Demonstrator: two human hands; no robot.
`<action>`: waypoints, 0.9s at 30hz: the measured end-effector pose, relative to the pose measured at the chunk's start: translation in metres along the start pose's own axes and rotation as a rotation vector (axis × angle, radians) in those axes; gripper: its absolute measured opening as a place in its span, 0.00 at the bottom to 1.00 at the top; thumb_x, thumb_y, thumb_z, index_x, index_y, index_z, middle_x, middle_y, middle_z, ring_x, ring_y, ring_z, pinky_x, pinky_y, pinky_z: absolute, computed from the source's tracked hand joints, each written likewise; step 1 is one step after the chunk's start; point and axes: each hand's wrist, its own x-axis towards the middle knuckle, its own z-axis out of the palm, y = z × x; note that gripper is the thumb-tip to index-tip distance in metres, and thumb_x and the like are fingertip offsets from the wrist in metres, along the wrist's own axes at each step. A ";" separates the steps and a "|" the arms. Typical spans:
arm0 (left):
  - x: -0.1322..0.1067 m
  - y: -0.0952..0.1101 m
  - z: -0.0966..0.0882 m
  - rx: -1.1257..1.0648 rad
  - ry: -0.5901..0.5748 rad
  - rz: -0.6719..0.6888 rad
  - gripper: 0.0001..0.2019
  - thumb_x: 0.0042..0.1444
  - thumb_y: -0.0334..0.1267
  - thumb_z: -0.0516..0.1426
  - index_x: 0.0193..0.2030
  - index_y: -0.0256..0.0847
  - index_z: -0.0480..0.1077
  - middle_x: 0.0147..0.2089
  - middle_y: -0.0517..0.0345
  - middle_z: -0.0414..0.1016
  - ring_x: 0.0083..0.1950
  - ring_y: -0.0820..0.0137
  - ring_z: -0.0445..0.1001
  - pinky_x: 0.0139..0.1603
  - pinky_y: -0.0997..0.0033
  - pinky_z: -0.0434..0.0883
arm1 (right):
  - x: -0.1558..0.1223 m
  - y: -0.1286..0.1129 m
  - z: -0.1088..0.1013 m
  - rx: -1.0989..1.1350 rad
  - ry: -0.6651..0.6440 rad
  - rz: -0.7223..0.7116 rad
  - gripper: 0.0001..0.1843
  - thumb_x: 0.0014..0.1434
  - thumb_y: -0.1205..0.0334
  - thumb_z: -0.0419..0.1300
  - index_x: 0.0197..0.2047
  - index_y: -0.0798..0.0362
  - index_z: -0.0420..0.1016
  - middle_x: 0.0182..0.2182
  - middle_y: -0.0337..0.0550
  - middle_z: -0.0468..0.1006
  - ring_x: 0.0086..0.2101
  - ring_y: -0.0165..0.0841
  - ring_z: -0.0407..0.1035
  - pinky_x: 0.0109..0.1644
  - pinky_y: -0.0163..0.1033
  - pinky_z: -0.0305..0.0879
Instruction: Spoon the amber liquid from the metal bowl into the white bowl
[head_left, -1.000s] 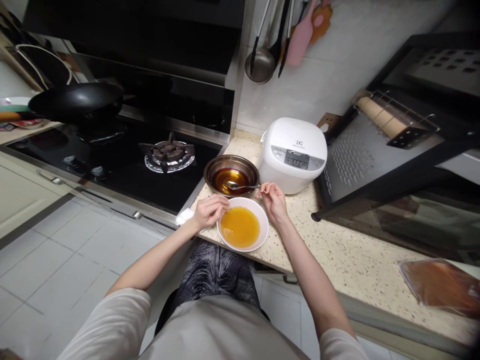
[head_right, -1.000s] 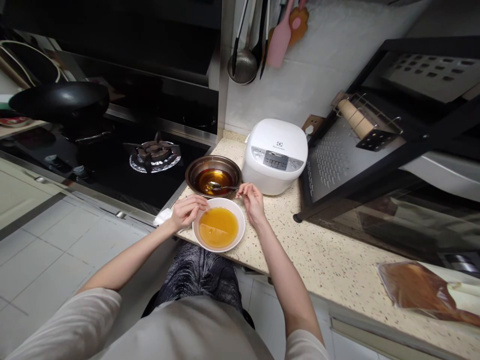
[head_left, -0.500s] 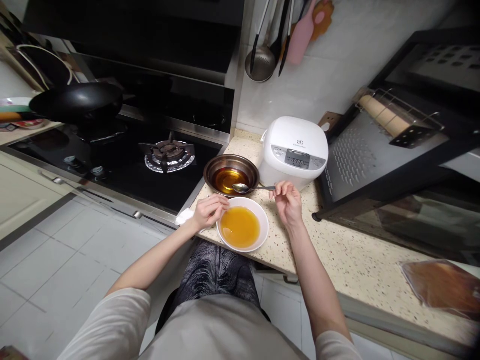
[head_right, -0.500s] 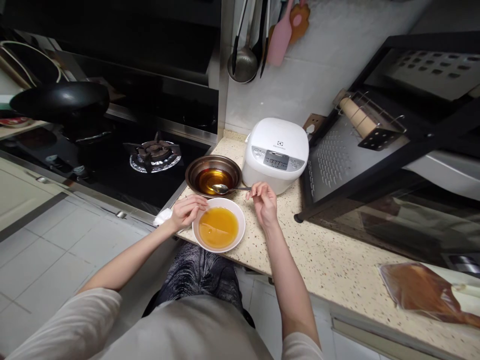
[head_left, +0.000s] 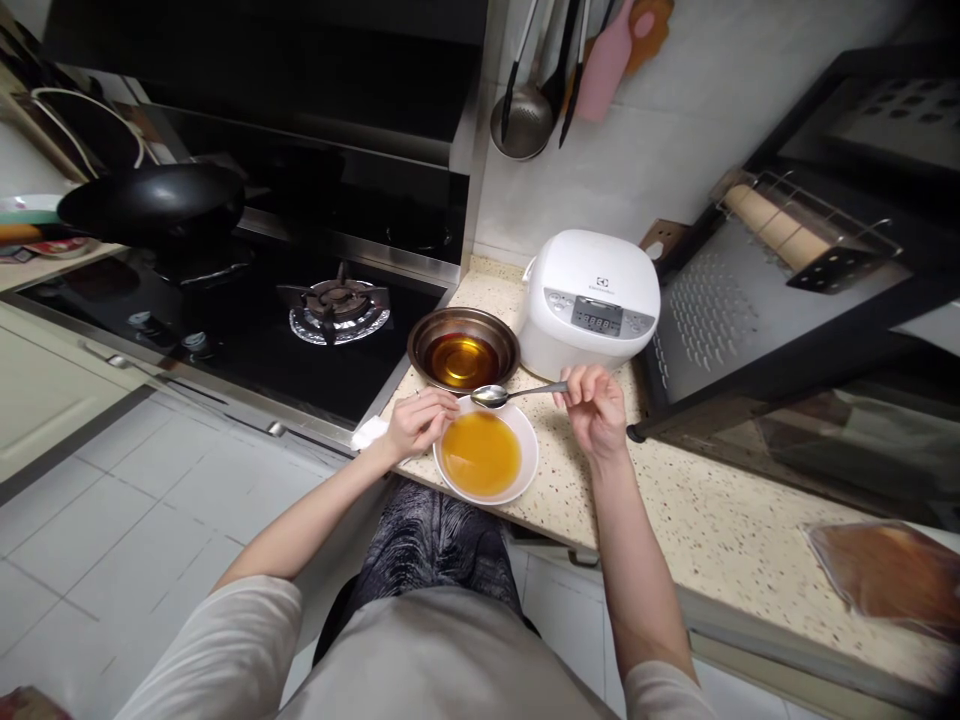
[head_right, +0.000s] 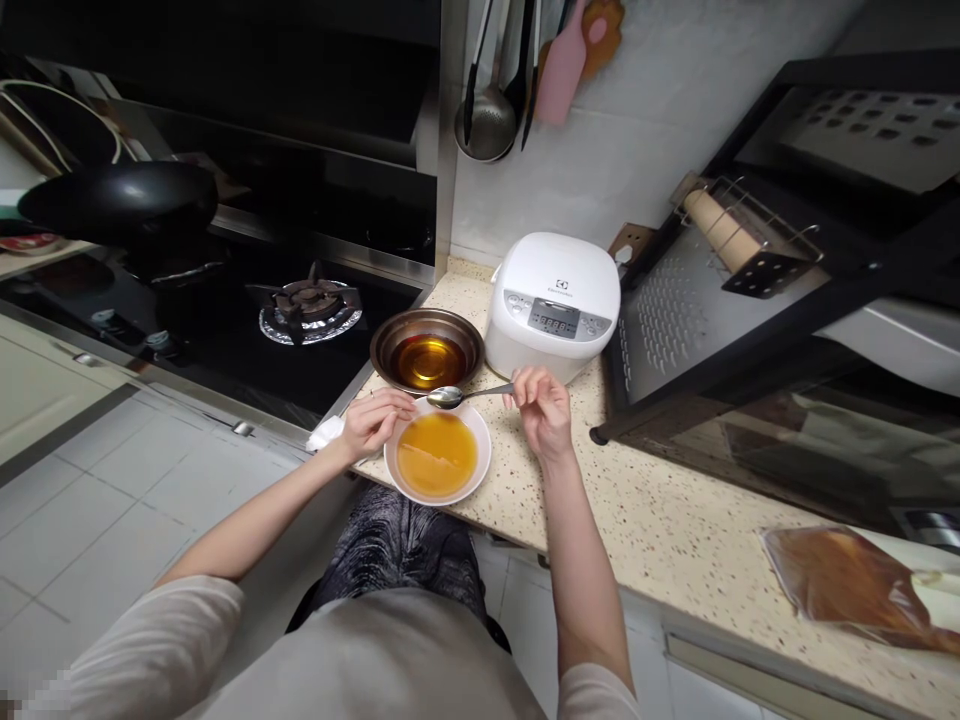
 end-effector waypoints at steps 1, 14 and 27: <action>0.000 0.000 0.000 -0.001 0.000 -0.002 0.13 0.67 0.30 0.50 0.38 0.37 0.76 0.39 0.49 0.82 0.46 0.64 0.81 0.47 0.61 0.80 | 0.000 -0.001 0.000 -0.005 -0.010 -0.003 0.27 0.61 0.39 0.61 0.21 0.48 0.61 0.19 0.37 0.56 0.23 0.34 0.56 0.27 0.42 0.57; -0.003 -0.001 0.001 -0.020 -0.004 -0.022 0.13 0.68 0.32 0.50 0.38 0.37 0.76 0.38 0.49 0.82 0.46 0.64 0.81 0.47 0.60 0.80 | -0.007 -0.007 -0.004 -0.100 -0.157 -0.045 0.25 0.62 0.41 0.61 0.22 0.49 0.68 0.18 0.39 0.62 0.23 0.34 0.60 0.30 0.44 0.59; 0.000 0.000 -0.001 -0.003 -0.001 0.001 0.13 0.66 0.29 0.50 0.38 0.37 0.76 0.39 0.49 0.82 0.46 0.64 0.81 0.47 0.62 0.80 | -0.001 0.003 -0.002 -0.001 -0.008 0.009 0.24 0.63 0.42 0.61 0.23 0.49 0.65 0.20 0.38 0.60 0.24 0.34 0.58 0.29 0.42 0.60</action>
